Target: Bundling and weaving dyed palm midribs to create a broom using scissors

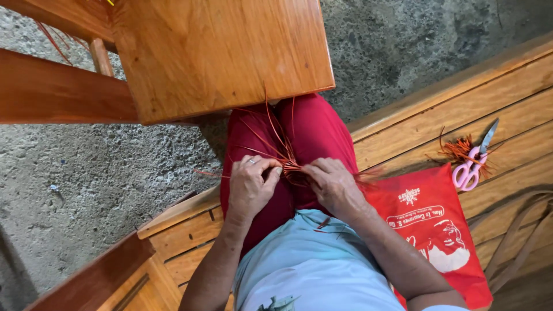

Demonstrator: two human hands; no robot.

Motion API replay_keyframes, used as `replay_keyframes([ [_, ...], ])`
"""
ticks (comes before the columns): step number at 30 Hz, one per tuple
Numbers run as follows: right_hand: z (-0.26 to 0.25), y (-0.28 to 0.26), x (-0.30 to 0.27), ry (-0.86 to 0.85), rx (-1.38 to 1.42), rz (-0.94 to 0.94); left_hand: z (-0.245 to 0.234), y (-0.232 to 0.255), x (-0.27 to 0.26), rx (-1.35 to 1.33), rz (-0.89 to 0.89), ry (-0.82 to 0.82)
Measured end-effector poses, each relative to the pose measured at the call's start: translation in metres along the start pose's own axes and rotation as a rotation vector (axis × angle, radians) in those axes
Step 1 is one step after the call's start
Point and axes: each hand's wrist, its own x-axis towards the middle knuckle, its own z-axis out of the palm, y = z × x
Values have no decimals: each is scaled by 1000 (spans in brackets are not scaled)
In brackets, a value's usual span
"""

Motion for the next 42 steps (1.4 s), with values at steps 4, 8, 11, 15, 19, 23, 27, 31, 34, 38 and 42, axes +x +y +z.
replay_keyframes([
  [4,-5,-14,8,-68,42,43,-2,7,-3,40,2,1],
  [8,-8,-16,7,-94,35,88,0,5,-6,6,-2,20],
  [11,0,-15,0,-84,-8,104,0,6,-5,23,7,15],
  [15,24,-13,-3,-45,-193,82,1,4,-2,65,15,-1],
  [19,25,-15,-2,-24,-175,73,2,10,-3,93,11,-4],
  [23,16,-22,-2,-18,-121,108,7,19,-6,255,-2,49],
  [27,3,-20,0,-24,-139,147,14,16,-6,312,-20,78],
  [31,-1,-19,4,-52,-190,154,17,3,-5,265,-34,67],
  [34,-3,-18,12,-74,-133,97,9,0,-1,137,-30,8],
  [38,5,-19,24,-41,27,78,-7,4,6,56,-27,-138],
  [42,15,-14,21,-27,-2,86,-9,0,7,43,-30,-191],
])
